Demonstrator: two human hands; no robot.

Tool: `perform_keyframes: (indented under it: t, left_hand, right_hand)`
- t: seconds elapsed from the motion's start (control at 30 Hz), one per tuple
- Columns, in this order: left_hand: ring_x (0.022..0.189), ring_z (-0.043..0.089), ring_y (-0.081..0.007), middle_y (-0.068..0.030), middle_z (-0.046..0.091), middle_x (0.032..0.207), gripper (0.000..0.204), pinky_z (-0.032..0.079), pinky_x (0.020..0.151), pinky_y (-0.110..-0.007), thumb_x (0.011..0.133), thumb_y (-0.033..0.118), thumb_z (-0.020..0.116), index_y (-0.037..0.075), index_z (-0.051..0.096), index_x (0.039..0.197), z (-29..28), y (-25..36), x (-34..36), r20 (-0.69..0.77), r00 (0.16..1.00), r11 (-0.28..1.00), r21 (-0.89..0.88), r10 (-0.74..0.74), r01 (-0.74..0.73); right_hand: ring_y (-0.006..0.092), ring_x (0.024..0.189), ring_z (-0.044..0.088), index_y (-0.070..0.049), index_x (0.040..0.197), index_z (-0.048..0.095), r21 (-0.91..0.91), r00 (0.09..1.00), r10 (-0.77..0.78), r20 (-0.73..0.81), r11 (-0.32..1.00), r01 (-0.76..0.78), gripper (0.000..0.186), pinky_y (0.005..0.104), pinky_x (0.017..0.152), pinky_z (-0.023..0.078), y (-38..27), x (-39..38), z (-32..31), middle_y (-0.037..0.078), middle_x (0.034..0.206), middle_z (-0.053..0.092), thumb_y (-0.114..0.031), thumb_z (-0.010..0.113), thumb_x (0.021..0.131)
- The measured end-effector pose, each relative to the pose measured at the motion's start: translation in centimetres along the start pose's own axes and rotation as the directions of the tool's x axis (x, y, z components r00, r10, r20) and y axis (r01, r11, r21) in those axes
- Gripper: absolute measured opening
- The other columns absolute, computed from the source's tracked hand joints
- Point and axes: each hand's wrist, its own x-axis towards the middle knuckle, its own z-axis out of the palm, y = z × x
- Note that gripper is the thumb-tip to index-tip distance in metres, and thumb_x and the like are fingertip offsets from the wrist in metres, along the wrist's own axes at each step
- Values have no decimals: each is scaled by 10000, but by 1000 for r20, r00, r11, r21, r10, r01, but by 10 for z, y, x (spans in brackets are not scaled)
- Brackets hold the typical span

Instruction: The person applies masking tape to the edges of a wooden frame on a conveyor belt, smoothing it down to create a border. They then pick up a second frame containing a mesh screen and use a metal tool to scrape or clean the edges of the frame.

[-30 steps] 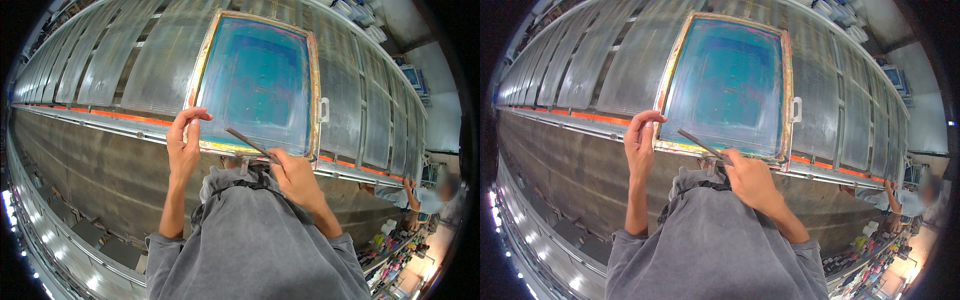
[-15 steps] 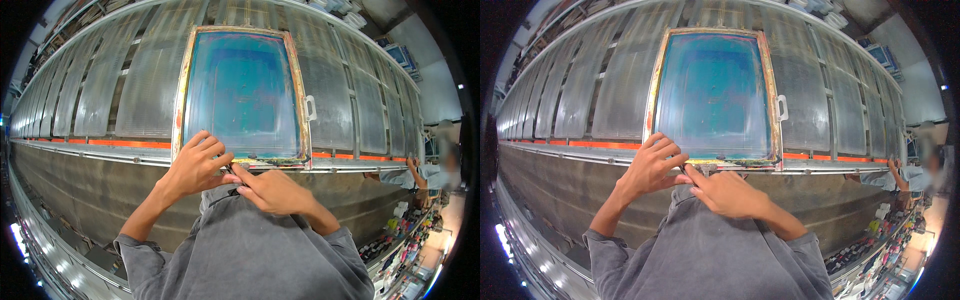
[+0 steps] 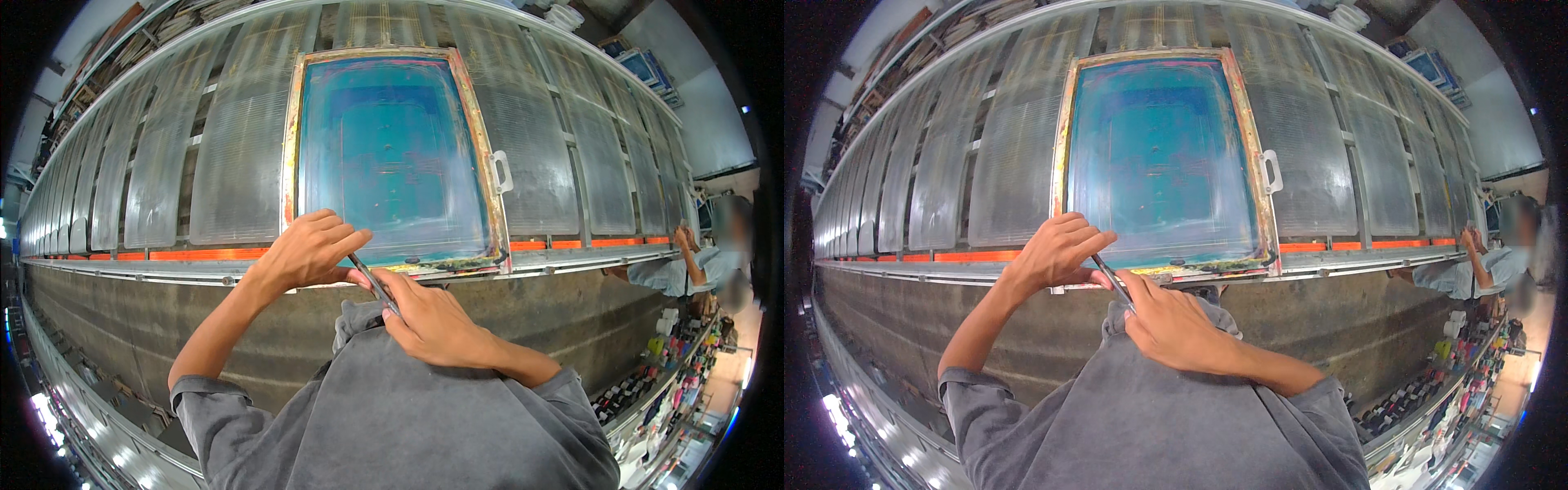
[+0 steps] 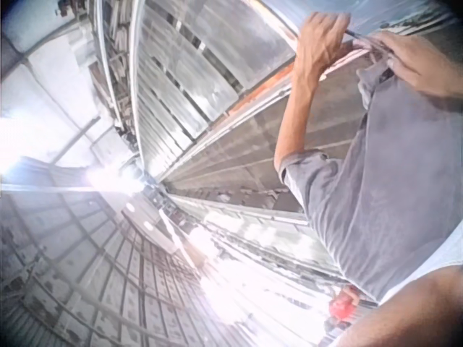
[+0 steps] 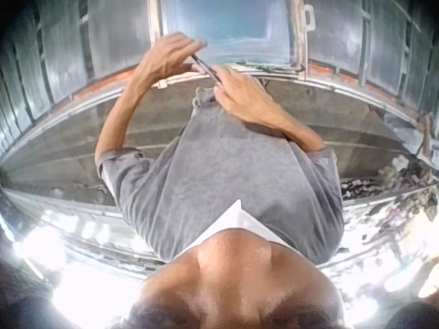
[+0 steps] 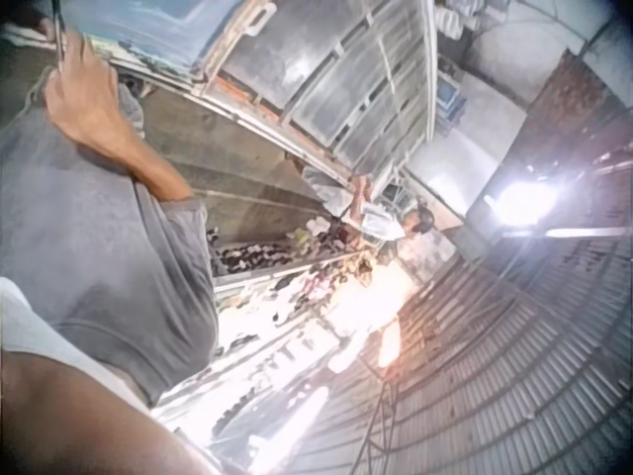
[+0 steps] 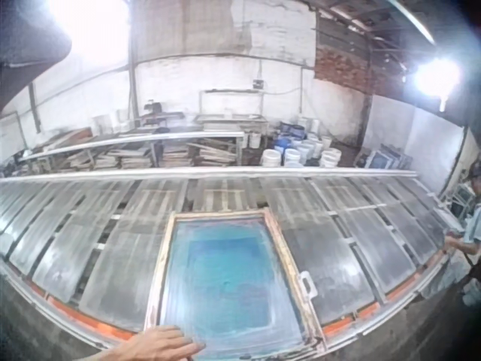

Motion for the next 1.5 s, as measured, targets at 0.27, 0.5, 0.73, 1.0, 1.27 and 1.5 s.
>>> perform_keyframes:
  t: [0.27, 0.5, 0.73, 1.0, 1.27, 1.5]
  left_hand:
    - [755, 493, -238, -32, 452, 752, 550, 429, 750, -369, 789, 629, 693, 124, 478, 755, 7, 12, 6, -195, 980, 998, 62, 43, -31]
    - [713, 449, -245, -48, 358, 728, 583, 414, 726, -377, 778, 662, 606, 106, 434, 741, 22, 21, 2, -285, 958, 995, 79, -35, 60]
    - [662, 451, -260, -65, 390, 710, 593, 433, 711, -392, 837, 648, 620, 103, 422, 717, 30, 53, -8, -445, 842, 912, 119, -305, 393]
    - [699, 651, -297, -192, 643, 809, 250, 499, 689, -412, 1077, 279, 486, 43, 532, 1008, 47, 201, 38, 22, 372, 262, -671, -928, 694]
    - [959, 630, -309, -172, 638, 1118, 347, 467, 964, -437, 930, 174, 649, -15, 564, 1209, 76, 159, 5, -332, 376, 480, -768, -865, 424]
    - [914, 656, -324, -99, 658, 816, 81, 426, 1066, -521, 901, 121, 612, 55, 652, 926, 119, 134, 14, -334, 649, 667, -647, -683, 370]
  right_hand:
    - [306, 490, 658, 13, 1122, 493, -538, 1000, -4, 14, 843, 11, 263, 435, 449, 465, -4, 17, 14, 127, 549, 622, -155, 610, 957]
    - [243, 417, 624, -14, 1010, 502, -581, 994, -68, 88, 807, 106, 239, 375, 407, 432, -7, 21, 3, 101, 481, 588, -238, 583, 1030]
    - [224, 487, 656, -74, 990, 536, -648, 955, -235, 183, 701, 297, 177, 375, 451, 443, 11, 30, -8, 66, 552, 619, -246, 566, 1022]
    - [218, 1058, 613, -163, 1227, 639, -560, 542, -783, 306, 312, 767, 320, 423, 948, 433, 51, 162, -19, 75, 1111, 630, -145, 630, 908]
    - [358, 1110, 607, -35, 1428, 507, -245, 662, -749, 23, 638, 730, 587, 464, 884, 531, 55, 106, -12, 171, 1220, 580, -130, 726, 892]
    - [394, 957, 686, 13, 1390, 500, -410, 962, -214, 171, 872, 267, 533, 468, 803, 541, 12, 68, -52, 237, 1128, 673, -301, 639, 981]
